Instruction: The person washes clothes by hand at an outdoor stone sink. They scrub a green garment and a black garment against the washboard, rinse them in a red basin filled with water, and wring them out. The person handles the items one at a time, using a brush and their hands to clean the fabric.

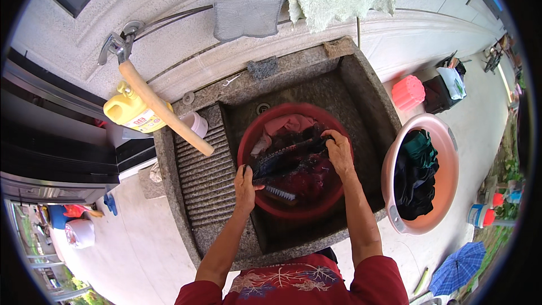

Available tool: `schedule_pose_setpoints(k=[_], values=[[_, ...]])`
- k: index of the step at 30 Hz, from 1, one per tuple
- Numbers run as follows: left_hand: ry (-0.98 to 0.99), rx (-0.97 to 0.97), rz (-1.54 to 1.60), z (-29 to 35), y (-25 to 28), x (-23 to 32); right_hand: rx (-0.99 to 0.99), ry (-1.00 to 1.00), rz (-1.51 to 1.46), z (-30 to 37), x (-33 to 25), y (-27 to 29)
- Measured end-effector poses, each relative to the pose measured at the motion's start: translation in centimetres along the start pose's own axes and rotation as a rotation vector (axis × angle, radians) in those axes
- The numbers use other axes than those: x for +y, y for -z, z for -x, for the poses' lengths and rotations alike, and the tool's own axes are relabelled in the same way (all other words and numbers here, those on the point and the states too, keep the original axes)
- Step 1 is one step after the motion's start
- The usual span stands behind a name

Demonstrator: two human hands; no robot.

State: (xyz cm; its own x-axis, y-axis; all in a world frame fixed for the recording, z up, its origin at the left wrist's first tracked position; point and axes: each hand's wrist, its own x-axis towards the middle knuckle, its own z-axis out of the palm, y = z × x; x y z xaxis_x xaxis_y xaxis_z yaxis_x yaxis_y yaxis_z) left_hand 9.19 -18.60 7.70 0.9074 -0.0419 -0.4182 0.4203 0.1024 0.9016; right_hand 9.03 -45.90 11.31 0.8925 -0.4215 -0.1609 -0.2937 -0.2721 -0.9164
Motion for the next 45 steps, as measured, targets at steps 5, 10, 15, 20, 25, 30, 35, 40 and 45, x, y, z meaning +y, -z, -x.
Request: schedule_pose_setpoints(k=[5, 10, 15, 20, 25, 30, 35, 40, 45], values=[[0.244, -0.030, 0.455, 5.4, 1.5, 3.4, -0.343, 0.061, -0.259, 10.9, -5.0, -5.7], [0.312, -0.224, 0.710, 8.2, 6.0, 1.8, -0.585, 0.663, -0.081, 18.2, -8.0, -11.1], [-0.013, 0.006, 0.433, 11.5, 7.9, 7.1, -0.642, 0.292, -0.170, 12.0, -4.6, -8.3], [-0.262, -0.028, 0.357, 14.7, 10.3, 10.6, -0.233, 0.317, 0.396, 4.0, 4.9, -10.0], [-0.241, -0.221, 0.569, 15.7, 11.1, 10.8, -0.537, 0.186, 0.728, 4.9, 6.2, -15.0], [-0.007, 0.161, 0.015, 14.9, 13.0, 4.8, -0.564, 0.112, 0.577, 5.8, 9.7, -16.3], [-0.291, 0.310, -1.496, 14.3, 10.7, 2.5, -0.563, 0.145, -0.116, 4.9, 1.3, -12.1], [-0.400, 0.226, -1.320, 9.6, 10.6, 0.4, -0.727, 0.695, -0.452, 8.7, -9.1, -12.6], [-0.297, 0.250, -0.800, 8.7, 15.1, -4.6, -0.885, 0.767, -0.656, 14.3, -13.8, -14.9]])
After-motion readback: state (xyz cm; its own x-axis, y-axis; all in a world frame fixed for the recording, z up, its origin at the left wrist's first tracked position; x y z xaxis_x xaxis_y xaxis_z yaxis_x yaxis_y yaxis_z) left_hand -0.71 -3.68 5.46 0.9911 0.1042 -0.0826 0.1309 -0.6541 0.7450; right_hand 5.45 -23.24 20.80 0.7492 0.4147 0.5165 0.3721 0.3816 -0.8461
